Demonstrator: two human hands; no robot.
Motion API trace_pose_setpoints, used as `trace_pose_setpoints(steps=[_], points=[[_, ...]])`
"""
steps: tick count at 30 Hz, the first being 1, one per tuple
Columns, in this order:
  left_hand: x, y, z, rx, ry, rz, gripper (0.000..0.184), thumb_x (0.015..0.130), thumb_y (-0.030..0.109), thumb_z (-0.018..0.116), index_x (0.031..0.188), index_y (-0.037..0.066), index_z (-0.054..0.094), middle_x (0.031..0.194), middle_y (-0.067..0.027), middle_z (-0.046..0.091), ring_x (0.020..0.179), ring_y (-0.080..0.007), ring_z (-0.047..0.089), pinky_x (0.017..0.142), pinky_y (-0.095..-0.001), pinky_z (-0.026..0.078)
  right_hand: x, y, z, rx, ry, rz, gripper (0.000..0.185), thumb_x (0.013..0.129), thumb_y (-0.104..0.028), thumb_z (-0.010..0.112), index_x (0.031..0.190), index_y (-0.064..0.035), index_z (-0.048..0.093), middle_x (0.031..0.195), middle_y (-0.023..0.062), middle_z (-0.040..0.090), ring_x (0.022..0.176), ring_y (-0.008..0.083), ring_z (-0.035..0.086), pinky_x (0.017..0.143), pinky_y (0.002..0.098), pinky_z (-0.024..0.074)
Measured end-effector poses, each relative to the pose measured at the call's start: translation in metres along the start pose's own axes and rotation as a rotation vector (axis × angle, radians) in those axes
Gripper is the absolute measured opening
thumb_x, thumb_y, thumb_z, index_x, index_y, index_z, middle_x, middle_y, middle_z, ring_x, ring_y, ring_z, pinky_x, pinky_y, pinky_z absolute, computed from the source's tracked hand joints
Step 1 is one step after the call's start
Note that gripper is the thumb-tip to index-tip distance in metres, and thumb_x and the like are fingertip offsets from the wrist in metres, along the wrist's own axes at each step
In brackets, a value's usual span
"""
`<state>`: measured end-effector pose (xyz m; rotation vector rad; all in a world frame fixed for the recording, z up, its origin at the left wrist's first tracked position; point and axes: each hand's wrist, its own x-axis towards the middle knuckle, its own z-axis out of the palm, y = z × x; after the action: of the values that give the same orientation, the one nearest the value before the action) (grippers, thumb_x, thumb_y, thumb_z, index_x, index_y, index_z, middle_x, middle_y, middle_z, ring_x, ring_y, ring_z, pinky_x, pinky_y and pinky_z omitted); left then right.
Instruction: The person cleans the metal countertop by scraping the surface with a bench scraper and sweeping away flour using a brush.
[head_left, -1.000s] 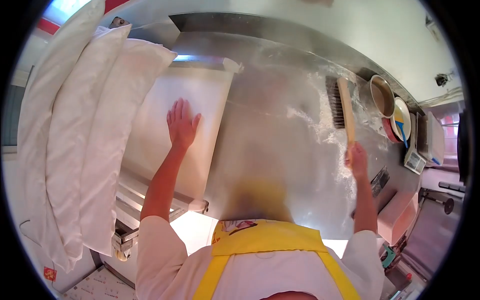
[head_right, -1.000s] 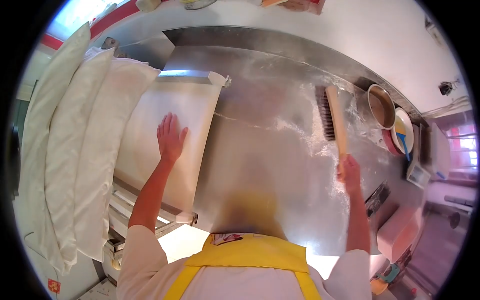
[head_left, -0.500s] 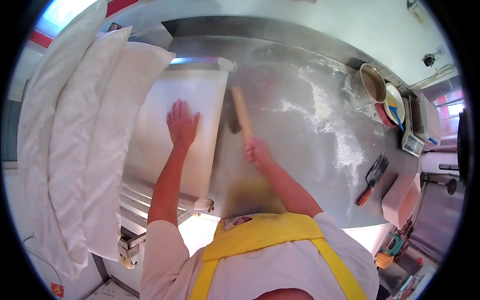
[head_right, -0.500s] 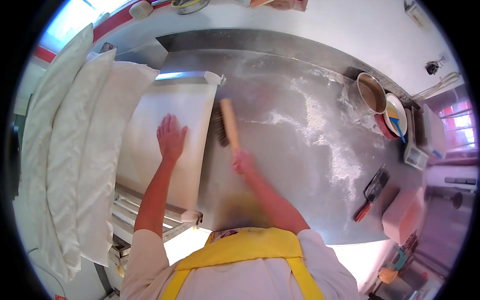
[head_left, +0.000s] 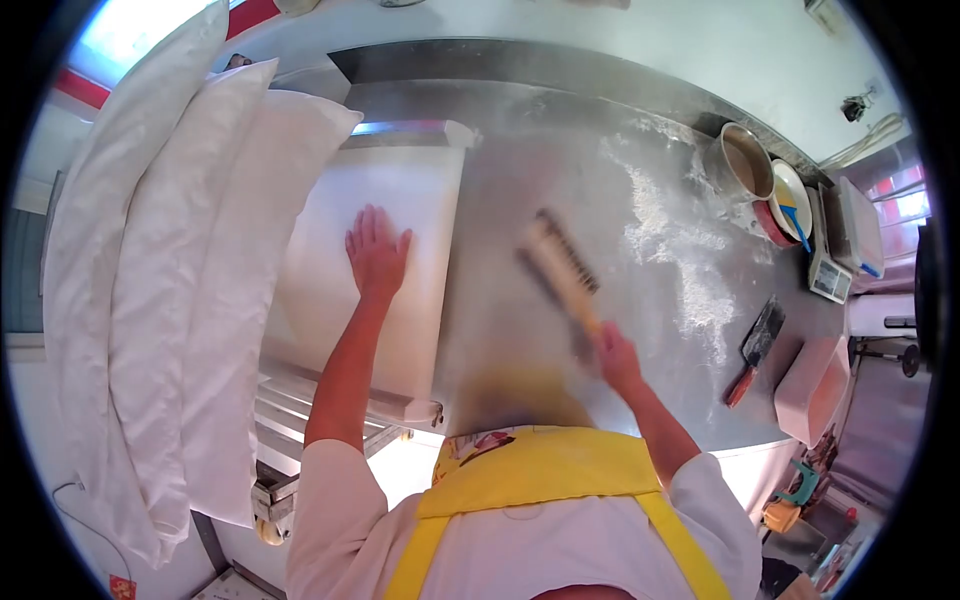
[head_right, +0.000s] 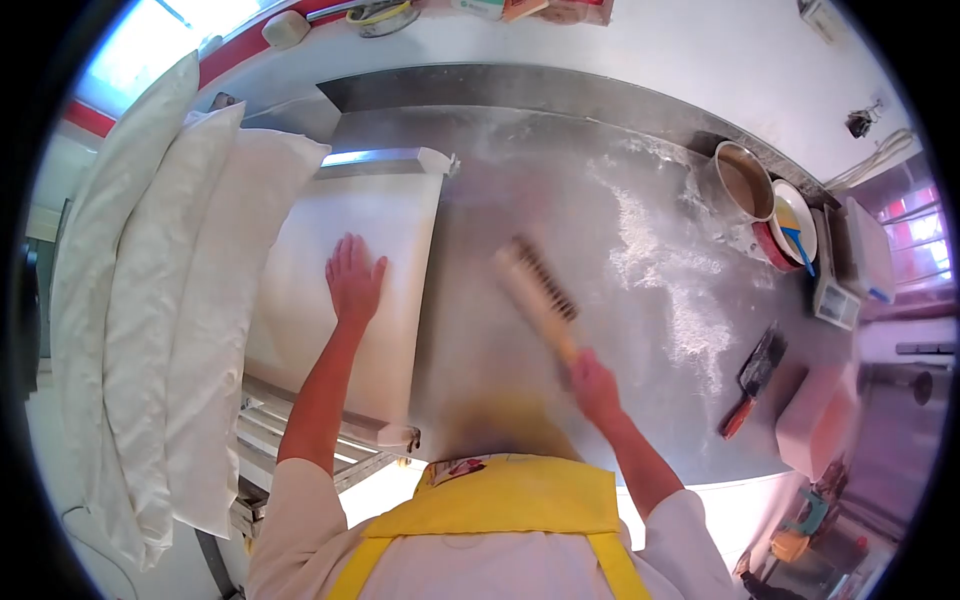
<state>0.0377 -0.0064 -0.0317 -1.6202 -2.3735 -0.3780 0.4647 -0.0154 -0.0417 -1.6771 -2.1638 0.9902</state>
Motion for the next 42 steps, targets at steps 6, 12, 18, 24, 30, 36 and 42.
trace_pose_setpoints(steps=[6,12,18,24,30,36,42], points=[[0.002,0.002,-0.002,-0.008,-0.025,-0.007,0.057,0.087,0.040,0.050,0.129,0.003,0.040,0.139,-0.0142,0.034,0.130,-0.0285,0.028,0.106,-0.0461,0.020,0.028,-0.066,0.085,-0.269,-0.516,-0.500,0.013,0.086,-0.016,0.042,0.092,-0.0079,0.052,0.087,0.0143,0.060,0.082,0.0331,0.061,0.069,0.0467,0.0469],[0.003,0.002,-0.006,-0.032,-0.034,-0.003,0.057,0.087,0.038,0.052,0.129,0.002,0.039,0.138,-0.0139,0.035,0.130,-0.0284,0.028,0.106,-0.0453,0.020,0.136,-0.142,0.147,-0.201,-0.372,-0.457,0.021,0.090,-0.018,0.036,0.096,-0.0034,0.050,0.087,0.0189,0.062,0.079,0.0371,0.060,0.066,0.0490,0.0472],[0.007,0.005,-0.010,-0.019,-0.069,-0.018,0.058,0.086,0.037,0.053,0.130,0.002,0.039,0.139,-0.0135,0.034,0.131,-0.0286,0.028,0.106,-0.0457,0.020,0.206,-0.152,0.163,-0.051,-0.144,-0.263,0.030,0.092,-0.026,0.032,0.102,-0.0043,0.049,0.091,0.0195,0.062,0.086,0.0388,0.059,0.073,0.0505,0.0455],[0.007,0.004,-0.010,-0.027,-0.043,-0.006,0.058,0.086,0.039,0.052,0.129,0.002,0.040,0.138,-0.0140,0.035,0.130,-0.0291,0.029,0.106,-0.0470,0.020,0.266,-0.127,0.108,0.157,0.095,0.119,0.033,0.092,-0.029,0.034,0.102,-0.0035,0.052,0.096,0.0225,0.060,0.088,0.0411,0.057,0.074,0.0499,0.0449],[-0.003,0.003,-0.006,-0.008,-0.050,-0.007,0.058,0.087,0.040,0.051,0.129,0.002,0.040,0.138,-0.0151,0.035,0.129,-0.0299,0.030,0.105,-0.0485,0.021,0.203,-0.045,0.063,0.004,0.203,0.074,0.019,0.091,-0.022,0.041,0.091,-0.0030,0.045,0.073,0.0224,0.057,0.070,0.0418,0.057,0.062,0.0507,0.0432],[0.005,0.001,-0.004,-0.021,-0.012,0.007,0.057,0.087,0.040,0.052,0.129,0.002,0.041,0.138,-0.0143,0.035,0.130,-0.0296,0.029,0.105,-0.0482,0.022,0.110,-0.033,0.036,-0.073,0.095,0.000,0.020,0.091,-0.025,0.043,0.093,-0.0049,0.043,0.076,0.0240,0.058,0.070,0.0432,0.056,0.061,0.0522,0.0423],[0.004,0.001,-0.005,-0.051,-0.014,0.011,0.058,0.087,0.040,0.051,0.130,0.002,0.040,0.139,-0.0144,0.034,0.130,-0.0293,0.028,0.106,-0.0475,0.020,0.130,-0.035,0.089,-0.165,-0.081,-0.093,0.024,0.091,-0.028,0.044,0.091,-0.0043,0.044,0.076,0.0239,0.058,0.073,0.0429,0.058,0.060,0.0525,0.0433]])
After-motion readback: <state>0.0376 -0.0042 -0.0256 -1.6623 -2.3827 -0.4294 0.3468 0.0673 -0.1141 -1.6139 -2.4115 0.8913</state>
